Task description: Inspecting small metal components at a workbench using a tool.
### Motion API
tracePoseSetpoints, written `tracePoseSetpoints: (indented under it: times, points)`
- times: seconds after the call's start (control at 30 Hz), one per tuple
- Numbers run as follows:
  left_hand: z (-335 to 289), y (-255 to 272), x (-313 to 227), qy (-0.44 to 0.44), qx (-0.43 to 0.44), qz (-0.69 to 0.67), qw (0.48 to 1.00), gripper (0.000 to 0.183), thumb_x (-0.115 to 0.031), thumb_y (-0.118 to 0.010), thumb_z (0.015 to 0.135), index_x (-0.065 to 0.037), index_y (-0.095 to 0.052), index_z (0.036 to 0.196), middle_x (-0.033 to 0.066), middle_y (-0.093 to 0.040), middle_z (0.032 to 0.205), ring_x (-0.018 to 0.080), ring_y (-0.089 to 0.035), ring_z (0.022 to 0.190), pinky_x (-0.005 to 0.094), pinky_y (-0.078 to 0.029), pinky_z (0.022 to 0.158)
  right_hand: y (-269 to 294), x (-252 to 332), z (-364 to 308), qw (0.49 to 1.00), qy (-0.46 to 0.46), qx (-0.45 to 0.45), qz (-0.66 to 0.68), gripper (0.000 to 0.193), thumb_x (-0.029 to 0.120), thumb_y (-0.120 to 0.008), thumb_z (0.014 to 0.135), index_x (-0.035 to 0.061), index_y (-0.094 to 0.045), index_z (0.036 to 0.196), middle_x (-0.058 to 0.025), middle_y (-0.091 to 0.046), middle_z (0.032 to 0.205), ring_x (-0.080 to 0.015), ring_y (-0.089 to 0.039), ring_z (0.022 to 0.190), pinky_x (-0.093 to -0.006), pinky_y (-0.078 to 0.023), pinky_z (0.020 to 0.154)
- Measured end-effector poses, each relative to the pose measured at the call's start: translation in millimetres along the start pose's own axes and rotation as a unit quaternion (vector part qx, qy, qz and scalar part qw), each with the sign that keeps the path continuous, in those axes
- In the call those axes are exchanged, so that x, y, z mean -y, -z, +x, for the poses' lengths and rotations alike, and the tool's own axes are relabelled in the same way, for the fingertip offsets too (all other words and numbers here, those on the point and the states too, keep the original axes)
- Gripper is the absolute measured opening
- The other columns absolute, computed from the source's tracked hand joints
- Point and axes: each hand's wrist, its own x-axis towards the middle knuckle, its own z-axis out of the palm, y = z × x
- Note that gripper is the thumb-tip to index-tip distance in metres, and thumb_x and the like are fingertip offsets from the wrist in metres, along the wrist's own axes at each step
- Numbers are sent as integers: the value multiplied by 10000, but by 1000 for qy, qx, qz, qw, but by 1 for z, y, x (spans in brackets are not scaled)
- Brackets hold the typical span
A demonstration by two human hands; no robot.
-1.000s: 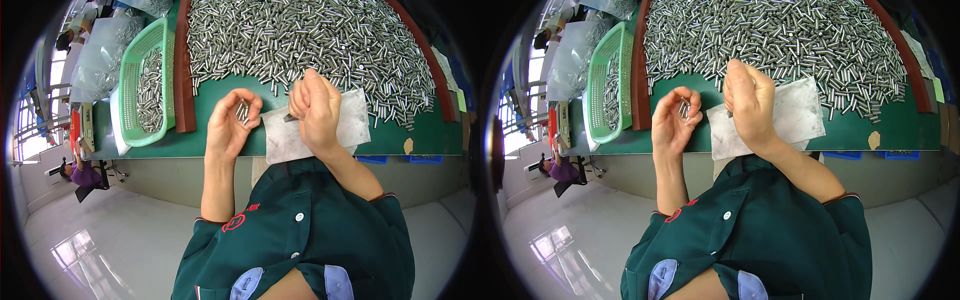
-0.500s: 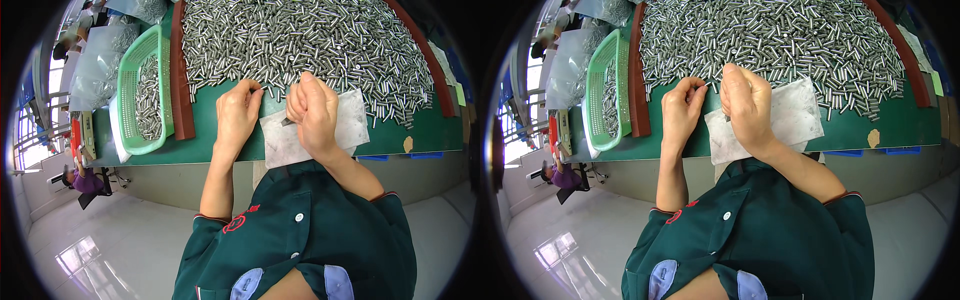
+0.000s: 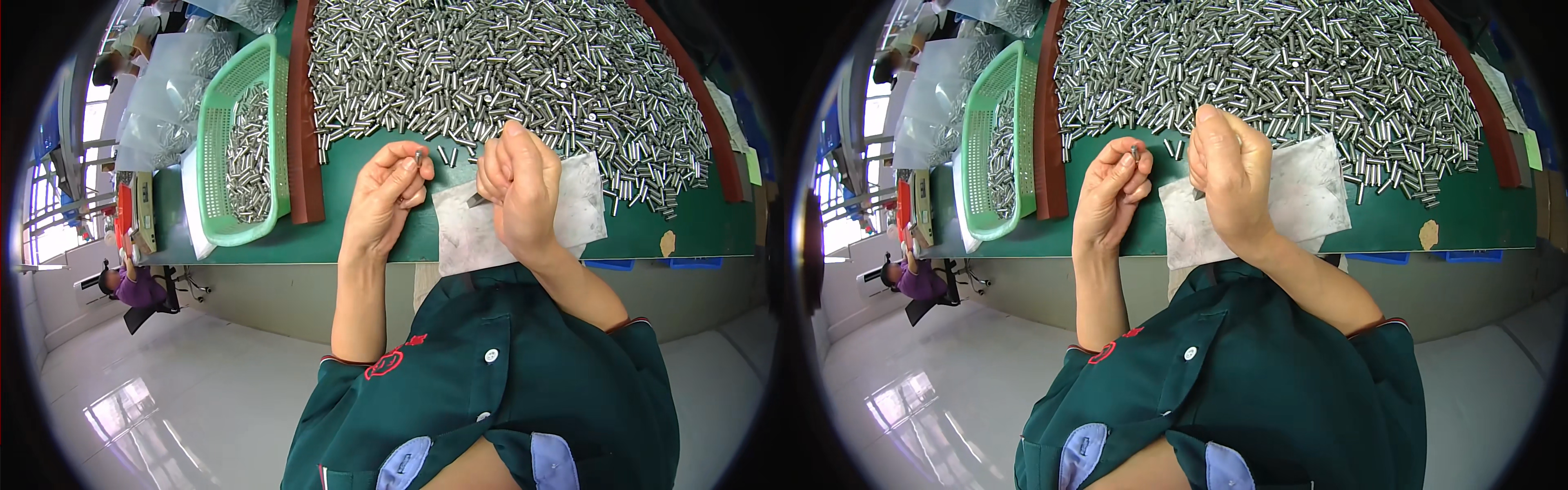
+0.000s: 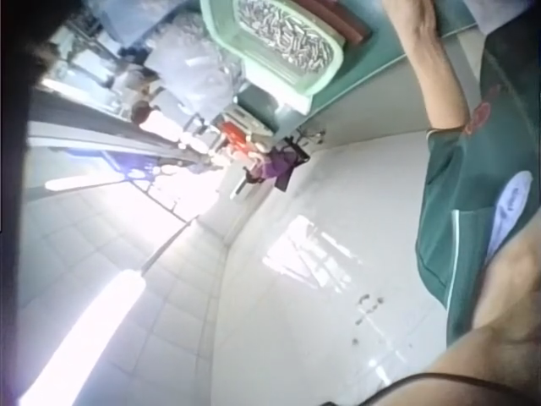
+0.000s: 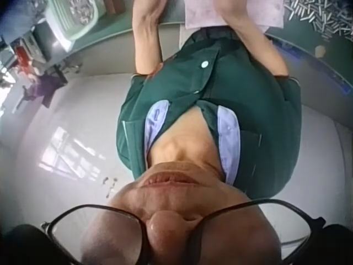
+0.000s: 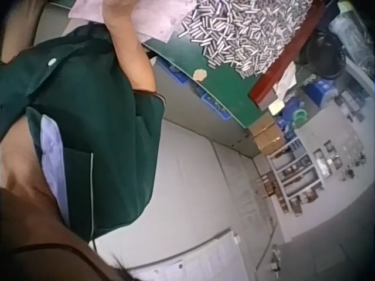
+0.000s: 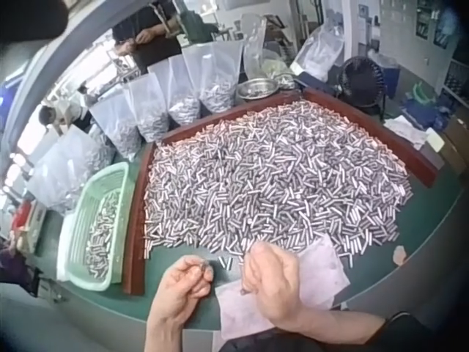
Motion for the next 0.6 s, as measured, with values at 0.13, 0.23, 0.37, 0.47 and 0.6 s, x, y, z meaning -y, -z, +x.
tracePoseSetpoints:
  times: [0.13,0.23,0.37,0.47,0.6]
  points:
    - [0,1,1,7,-1,-8,1000,148,-67,-454,857,8,-514,970,78,-533,755,32,-306,484,158,-263,439,2,-1,0,1000,-8,-1,6,326,154,-382,884,75,-319,574,37,-308,482,-27,-247,421,-202,-197,373]
    - [-1,0,1,8,0,-6,1000,148,-67,-452,858,12,-512,968,85,-536,763,35,-304,481,159,-262,439,2,0,-1,1000,-9,-5,7,327,153,-381,883,78,-316,572,37,-305,479,-28,-245,419,-202,-196,372]
    - [-8,-8,0,4,-14,43,999,138,-79,-454,859,14,-509,944,73,-539,719,30,-309,485,159,-259,437,1,1,-1,1000,-15,-14,5,330,153,-382,883,80,-314,568,37,-302,478,-29,-244,418,-202,-194,372]
    - [-18,-25,-1,-24,-52,309,949,75,-70,-516,822,1,-509,848,26,-529,624,44,-418,538,194,-318,451,3,0,0,1000,-16,-10,12,337,155,-387,881,82,-310,560,36,-302,478,-29,-242,418,-202,-191,372]
    - [-29,-35,6,-77,-22,585,807,113,-59,-605,727,-2,-510,750,44,-443,491,119,-416,418,275,-327,405,2,1,1,1000,-8,-8,-14,348,179,-358,888,92,-295,557,22,-294,465,-43,-213,394,-213,-181,364]
